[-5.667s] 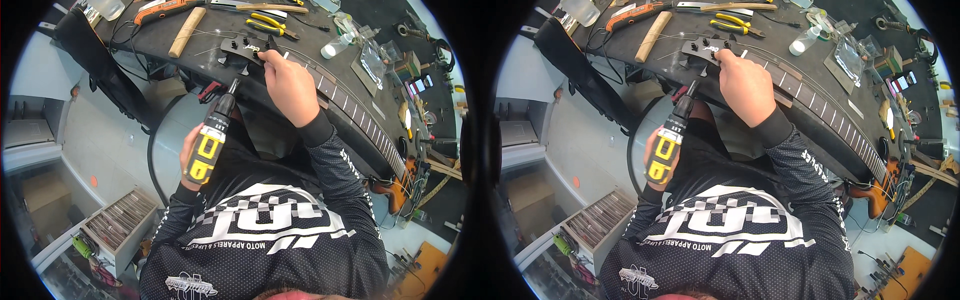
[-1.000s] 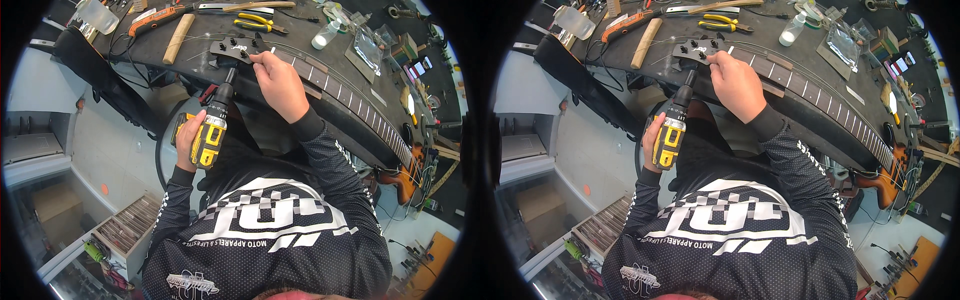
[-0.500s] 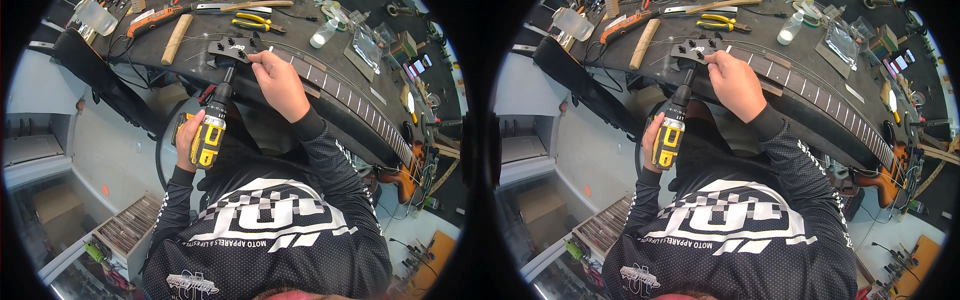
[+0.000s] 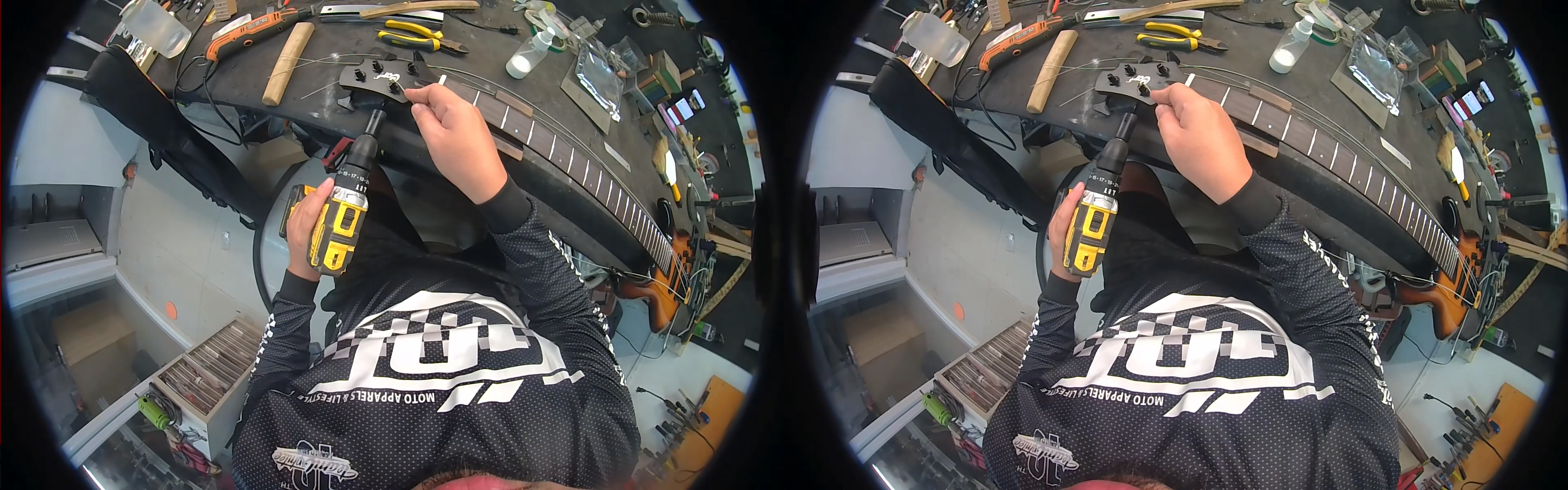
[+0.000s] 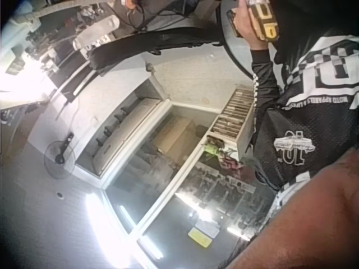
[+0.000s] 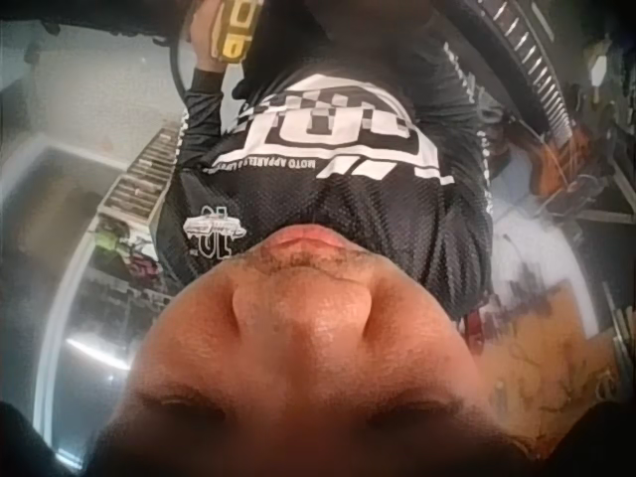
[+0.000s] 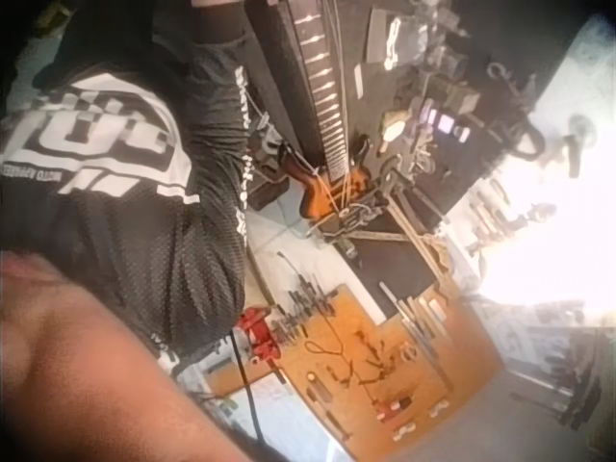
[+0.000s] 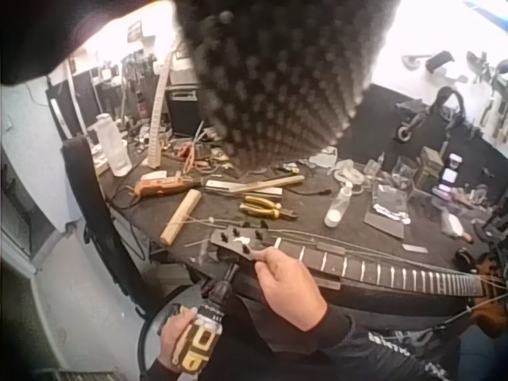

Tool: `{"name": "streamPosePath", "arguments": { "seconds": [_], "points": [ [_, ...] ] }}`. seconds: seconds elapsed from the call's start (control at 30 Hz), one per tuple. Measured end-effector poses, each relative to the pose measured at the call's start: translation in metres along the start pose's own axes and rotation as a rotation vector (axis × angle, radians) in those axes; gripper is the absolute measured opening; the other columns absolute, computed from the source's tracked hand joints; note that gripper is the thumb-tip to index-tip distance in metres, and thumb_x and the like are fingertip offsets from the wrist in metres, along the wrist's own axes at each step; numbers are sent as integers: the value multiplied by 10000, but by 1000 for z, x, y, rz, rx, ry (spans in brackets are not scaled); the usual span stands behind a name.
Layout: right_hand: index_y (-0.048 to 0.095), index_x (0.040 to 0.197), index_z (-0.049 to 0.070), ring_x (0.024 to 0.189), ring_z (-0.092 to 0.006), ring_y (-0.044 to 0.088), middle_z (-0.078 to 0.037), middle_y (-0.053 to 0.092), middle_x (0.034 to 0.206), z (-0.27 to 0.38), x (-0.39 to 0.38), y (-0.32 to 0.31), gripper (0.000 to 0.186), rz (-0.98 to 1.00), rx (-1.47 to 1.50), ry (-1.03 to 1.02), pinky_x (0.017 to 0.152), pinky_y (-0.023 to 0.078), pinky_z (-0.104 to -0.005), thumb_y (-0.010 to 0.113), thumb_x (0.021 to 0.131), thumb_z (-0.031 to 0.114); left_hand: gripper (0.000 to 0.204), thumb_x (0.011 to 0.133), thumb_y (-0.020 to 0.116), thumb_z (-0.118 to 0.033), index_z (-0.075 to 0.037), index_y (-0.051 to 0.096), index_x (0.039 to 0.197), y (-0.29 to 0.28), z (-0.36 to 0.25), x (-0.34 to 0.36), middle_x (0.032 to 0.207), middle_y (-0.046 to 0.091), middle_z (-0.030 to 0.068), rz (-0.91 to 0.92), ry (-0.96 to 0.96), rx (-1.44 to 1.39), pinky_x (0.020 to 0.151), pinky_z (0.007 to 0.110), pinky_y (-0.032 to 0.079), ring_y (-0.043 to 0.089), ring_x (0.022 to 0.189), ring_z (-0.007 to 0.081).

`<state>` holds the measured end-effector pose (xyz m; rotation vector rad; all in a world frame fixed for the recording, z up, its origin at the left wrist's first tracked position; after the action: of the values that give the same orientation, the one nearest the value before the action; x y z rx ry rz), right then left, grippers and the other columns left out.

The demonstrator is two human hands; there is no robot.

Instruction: The person replaces the strings on a bass guitar by uncoiling new strings from a package, threading them through the bridge, pulling them up the neck to the headstock, cutting them to length with pliers, and tightening them using a power drill with a winder attachment.

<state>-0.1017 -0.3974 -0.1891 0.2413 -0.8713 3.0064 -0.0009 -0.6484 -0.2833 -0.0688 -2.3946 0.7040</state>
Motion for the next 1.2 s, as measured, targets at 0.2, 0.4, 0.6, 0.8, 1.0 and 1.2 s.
{"name": "streamPosePath", "arguments": {
  "seconds": [0.2,0.4,0.6,0.8,1.0,1.2],
  "points": [
    [724,1225,-24,946,-393,773,-231,795,1027,-3,-2,2,260,-20,12,-6,846,590,-448,617,1065,152,792,846,902,-33,-78,556,1558,0,8,-6,1298,743,147,7,-24,-14,958,358,608,765,1090,270],
    [722,1230,-23,945,-392,772,-227,799,1041,-3,-5,3,252,-20,38,23,843,588,-437,622,1069,144,802,837,916,-55,-80,555,1553,-1,-2,-1,1322,739,151,-10,42,57,973,374,603,764,1097,285],
    [719,1244,-25,931,-385,771,-227,798,1034,-5,-6,4,257,-28,50,19,835,585,-434,624,1070,139,811,822,922,-54,-81,560,1547,0,0,-2,1324,740,150,-8,40,44,972,378,603,764,1092,288],
    [717,1251,-25,945,-383,770,-230,797,1047,-8,-6,6,260,-16,65,42,843,583,-431,624,1071,138,797,822,925,-68,-73,570,1536,-1,-5,2,1391,727,169,-6,41,59,992,396,603,765,1122,313],
    [715,1261,-21,962,-382,772,-230,795,1051,-5,-9,5,264,-27,69,31,847,580,-431,623,1072,139,789,824,926,-81,-57,572,1529,-2,-7,2,1386,729,172,-20,73,107,989,400,604,767,1122,320],
    [715,1264,-21,967,-389,769,-234,792,1053,-9,-10,6,269,-18,53,55,848,579,-431,620,1073,143,792,826,920,-64,-61,568,1536,0,-6,4,1364,737,161,-4,77,75,971,392,606,769,1110,308]
  ]
}}
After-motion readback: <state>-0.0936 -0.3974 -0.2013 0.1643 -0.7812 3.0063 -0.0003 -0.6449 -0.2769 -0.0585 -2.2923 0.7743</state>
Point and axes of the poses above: each hand's wrist, its own x-axis towards the middle knuckle, its own y-axis out of the palm, z = x × y, the point moved 10 cm from there along x, towards the middle knuckle
